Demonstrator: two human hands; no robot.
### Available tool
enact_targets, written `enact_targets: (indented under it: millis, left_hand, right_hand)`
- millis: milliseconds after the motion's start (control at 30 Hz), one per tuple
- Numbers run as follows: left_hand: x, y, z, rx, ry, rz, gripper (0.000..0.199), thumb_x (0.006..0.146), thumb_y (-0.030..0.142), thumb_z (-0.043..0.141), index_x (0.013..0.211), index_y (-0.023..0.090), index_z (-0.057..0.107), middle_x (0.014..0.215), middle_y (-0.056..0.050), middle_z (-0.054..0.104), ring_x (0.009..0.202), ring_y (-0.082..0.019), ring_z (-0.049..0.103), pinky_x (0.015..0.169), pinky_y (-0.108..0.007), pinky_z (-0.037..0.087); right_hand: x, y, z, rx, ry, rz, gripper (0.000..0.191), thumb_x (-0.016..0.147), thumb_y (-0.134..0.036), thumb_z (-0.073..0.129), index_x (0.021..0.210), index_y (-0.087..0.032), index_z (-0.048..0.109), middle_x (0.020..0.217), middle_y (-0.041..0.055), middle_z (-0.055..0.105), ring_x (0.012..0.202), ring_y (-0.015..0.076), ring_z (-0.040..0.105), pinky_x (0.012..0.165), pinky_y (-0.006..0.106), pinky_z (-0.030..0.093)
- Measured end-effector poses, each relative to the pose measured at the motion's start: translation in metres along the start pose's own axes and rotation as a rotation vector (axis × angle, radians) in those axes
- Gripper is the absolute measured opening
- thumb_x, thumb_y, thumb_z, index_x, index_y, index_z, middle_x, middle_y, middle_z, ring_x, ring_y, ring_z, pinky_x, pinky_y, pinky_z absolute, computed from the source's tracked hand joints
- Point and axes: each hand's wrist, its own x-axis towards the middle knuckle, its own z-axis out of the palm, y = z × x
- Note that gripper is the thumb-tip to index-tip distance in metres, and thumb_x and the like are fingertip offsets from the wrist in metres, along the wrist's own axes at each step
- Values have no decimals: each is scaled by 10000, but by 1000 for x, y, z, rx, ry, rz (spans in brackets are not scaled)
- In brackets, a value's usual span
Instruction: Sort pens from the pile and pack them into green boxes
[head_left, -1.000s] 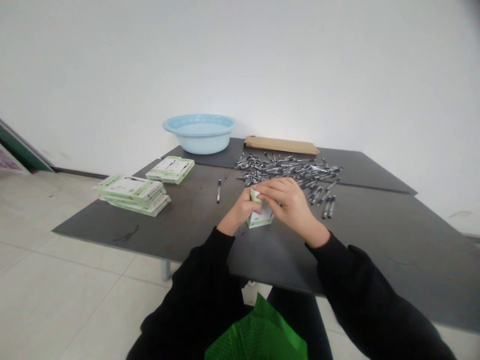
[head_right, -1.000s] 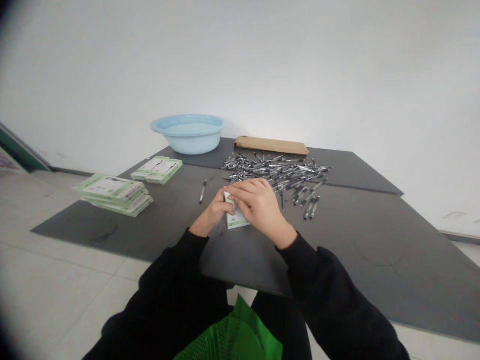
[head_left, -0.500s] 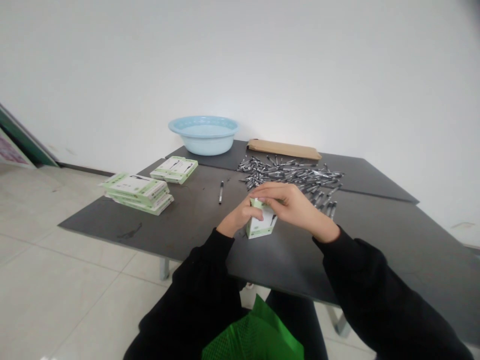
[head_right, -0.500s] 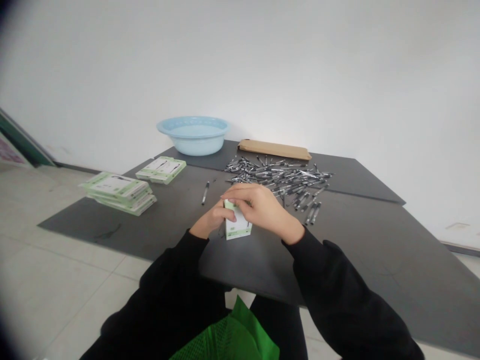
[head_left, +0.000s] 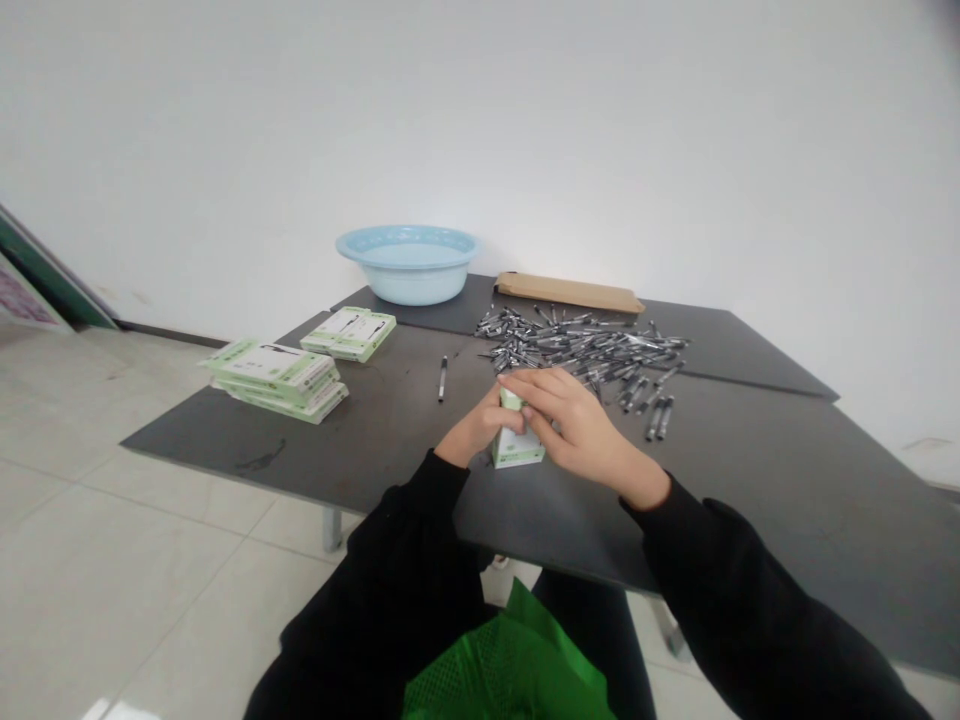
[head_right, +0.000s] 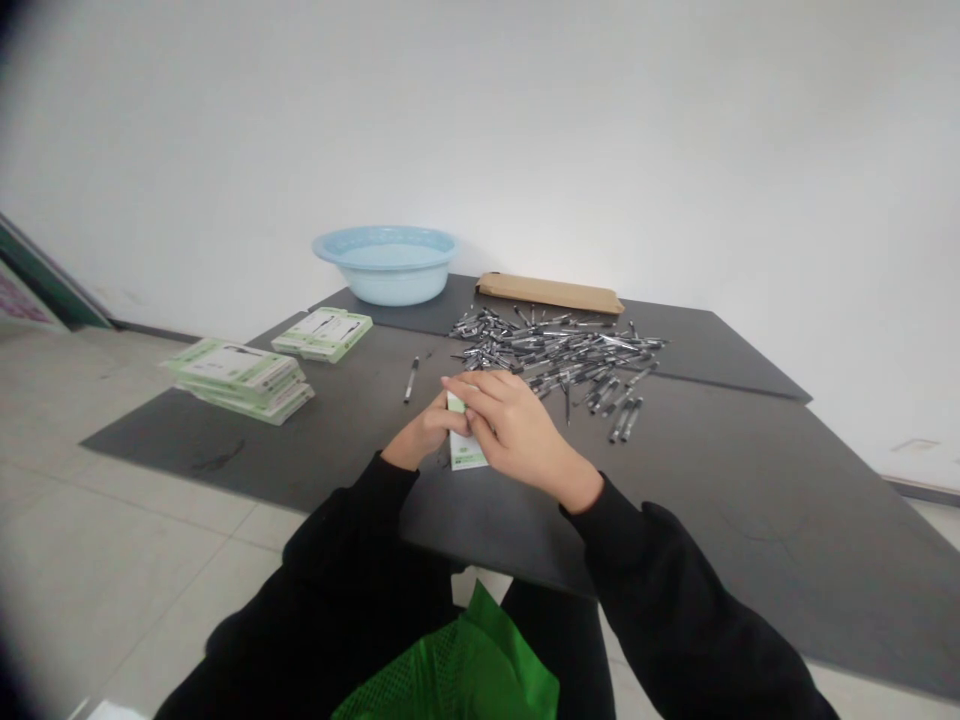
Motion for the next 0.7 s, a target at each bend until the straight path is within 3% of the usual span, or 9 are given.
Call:
enact_targets:
  millis: [133, 300, 433, 533, 700]
  left_hand:
    - [0, 1, 1, -25, -33, 1, 333, 474, 98, 545, 799, 150, 589, 703, 14, 546, 669, -133, 475, 561, -239, 379]
    - [-4, 3, 5, -57, 7, -104, 352, 475, 125, 572, 820, 139, 640, 668, 20, 587, 609, -130, 499, 560, -233, 397]
    - [-5, 5, 6, -67, -23, -144, 477, 495, 133, 595, 961, 133, 697, 834, -27, 706, 761, -195, 616, 677, -261, 464]
    - [-5, 4, 5, -55, -8, -147, 527, 497, 137, 589, 1012, 136, 705, 924, -47, 732, 859, -230, 639, 739, -282, 476]
    - [-6, 0, 4, -37, 7, -159, 418, 507, 137, 598, 912, 134, 698, 906, -45, 724, 844, -224, 642, 745, -288, 478]
  right_hand:
    - [-1, -3, 5, -28, 53, -8, 497, 900, -100, 454, 1378, -194, 552, 1309, 112, 630, 1192, 262, 560, 1031, 503, 452]
    - [-3, 2, -10, 16, 9, 15, 552, 894, -148, 501, 1438, -237, 487, 1402, 95, 579, 1285, 262, 536, 1087, 500, 434]
    - [-16, 2, -20, 10, 165, 127, 668, 913, -200, 511, 1545, -245, 300, 1537, 102, 434, 1417, 263, 407, 1162, 512, 352]
    - [-27, 0, -16, -16, 184, 148, 707, 923, -213, 503, 1570, -244, 220, 1577, 105, 370, 1447, 264, 362, 1173, 520, 329]
    - [-35, 2, -2, -55, 141, 128, 564, 933, -167, 462, 1489, -241, 399, 1521, 95, 463, 1414, 234, 420, 1154, 492, 359]
